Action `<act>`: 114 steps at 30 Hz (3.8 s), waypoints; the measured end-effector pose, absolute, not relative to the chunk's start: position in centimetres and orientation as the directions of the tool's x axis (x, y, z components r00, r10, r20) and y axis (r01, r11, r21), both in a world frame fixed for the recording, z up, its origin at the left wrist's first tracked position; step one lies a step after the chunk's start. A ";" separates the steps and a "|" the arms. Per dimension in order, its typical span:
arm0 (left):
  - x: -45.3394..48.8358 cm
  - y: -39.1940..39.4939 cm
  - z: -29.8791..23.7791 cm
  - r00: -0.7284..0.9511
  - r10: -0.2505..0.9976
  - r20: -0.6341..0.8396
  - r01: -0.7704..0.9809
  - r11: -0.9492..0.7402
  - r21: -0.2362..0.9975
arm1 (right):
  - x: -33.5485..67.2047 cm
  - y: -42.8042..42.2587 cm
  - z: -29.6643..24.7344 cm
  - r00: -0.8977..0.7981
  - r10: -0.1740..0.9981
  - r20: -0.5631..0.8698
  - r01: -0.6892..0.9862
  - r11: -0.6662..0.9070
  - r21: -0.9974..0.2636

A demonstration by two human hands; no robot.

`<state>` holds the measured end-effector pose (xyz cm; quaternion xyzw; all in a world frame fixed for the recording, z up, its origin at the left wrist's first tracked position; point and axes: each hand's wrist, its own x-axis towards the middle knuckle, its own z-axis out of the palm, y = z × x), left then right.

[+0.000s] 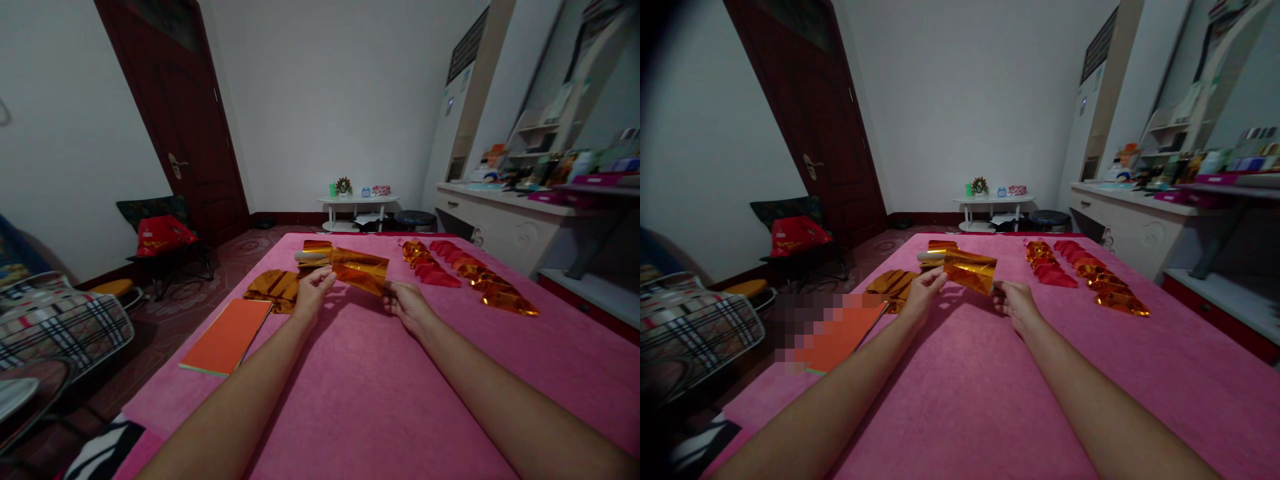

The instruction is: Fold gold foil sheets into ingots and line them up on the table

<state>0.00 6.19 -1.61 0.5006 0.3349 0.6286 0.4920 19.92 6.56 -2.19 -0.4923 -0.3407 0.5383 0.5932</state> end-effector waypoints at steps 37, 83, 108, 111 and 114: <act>1.3 6.2 -3.0 0.129 0.991 0.045 -0.519 0.029 0.854 | 14.5 3.4 -1.6 0.078 0.993 -0.086 -0.699 -0.007 -0.715; 0.5 5.8 -3.1 0.538 0.752 0.381 0.335 -0.605 0.722 | 25.5 5.7 -0.2 -0.500 0.847 -0.178 0.116 -0.138 -0.984; 1.8 7.2 -5.0 0.083 0.889 0.449 0.612 -0.401 0.681 | 21.7 7.3 -3.1 0.154 0.952 0.266 0.840 0.016 -0.542; 1.8 7.3 -5.2 0.064 0.894 0.443 0.563 -0.399 0.724 | 21.7 7.3 -3.2 0.116 0.962 0.249 0.750 0.080 -0.657; 1.8 7.5 -5.4 0.036 0.901 0.432 0.488 -0.393 0.779 | 21.8 7.4 -3.3 0.085 0.993 0.083 0.431 0.039 -0.901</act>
